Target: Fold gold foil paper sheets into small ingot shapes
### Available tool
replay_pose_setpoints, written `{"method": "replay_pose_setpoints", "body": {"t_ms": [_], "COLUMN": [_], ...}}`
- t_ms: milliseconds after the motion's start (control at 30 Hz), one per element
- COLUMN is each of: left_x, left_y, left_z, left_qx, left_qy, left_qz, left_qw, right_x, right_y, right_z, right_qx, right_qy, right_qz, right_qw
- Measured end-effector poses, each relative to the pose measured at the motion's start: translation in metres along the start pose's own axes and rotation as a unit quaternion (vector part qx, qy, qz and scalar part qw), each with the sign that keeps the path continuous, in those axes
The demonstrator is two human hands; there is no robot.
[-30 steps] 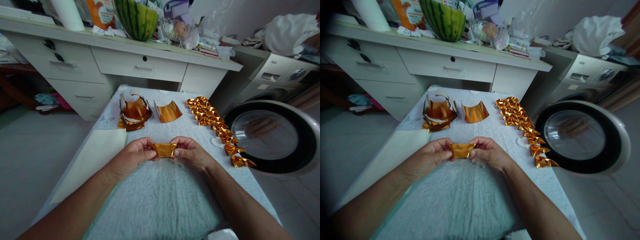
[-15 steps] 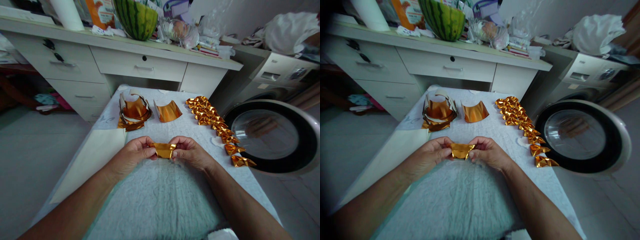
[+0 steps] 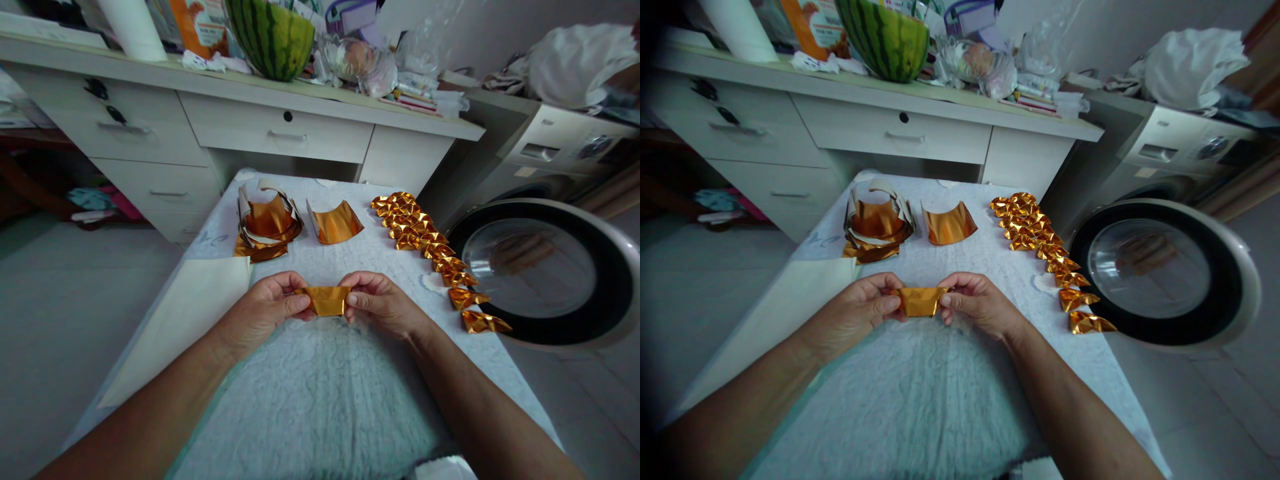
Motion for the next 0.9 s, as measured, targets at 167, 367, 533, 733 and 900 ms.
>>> {"method": "replay_pose_setpoints", "body": {"t_ms": [167, 367, 533, 733, 900], "left_x": [0.0007, 0.0007, -0.0001, -0.0001, 0.0005], "left_y": [-0.0008, -0.0016, -0.0012, -0.0015, -0.0004], "left_z": [-0.0026, -0.0009, 0.0003, -0.0003, 0.0008], "left_qx": [0.025, 0.018, -0.01, 0.042, 0.066], "left_qy": [0.007, -0.003, -0.009, -0.023, -0.046], "left_qz": [0.004, 0.009, 0.011, 0.01, 0.054], "left_qw": [1.0, 1.0, 1.0, 0.999, 0.995], "right_x": [0.0014, 0.0028, 0.0032, 0.0033, 0.0046], "right_y": [-0.0003, 0.0016, 0.0019, 0.0026, 0.0001], "right_z": [0.0016, 0.0031, 0.0019, 0.0041, 0.0042], "right_qx": [0.01, 0.026, 0.036, 0.011, -0.008], "right_qy": [0.004, 0.011, 0.02, 0.014, 0.028], "right_qz": [0.003, 0.016, 0.04, 0.027, 0.042], "right_qw": [1.0, 0.999, 0.998, 0.999, 0.999]}}
Point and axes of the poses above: each hand's wrist, its own x-axis towards the middle knuckle, its own y-axis out of the back of the hand, z = x × y, the point moved 2 cm from there along x, towards the middle knuckle, and after that the axes turned 3 degrees about y, right-handed, at the moved point
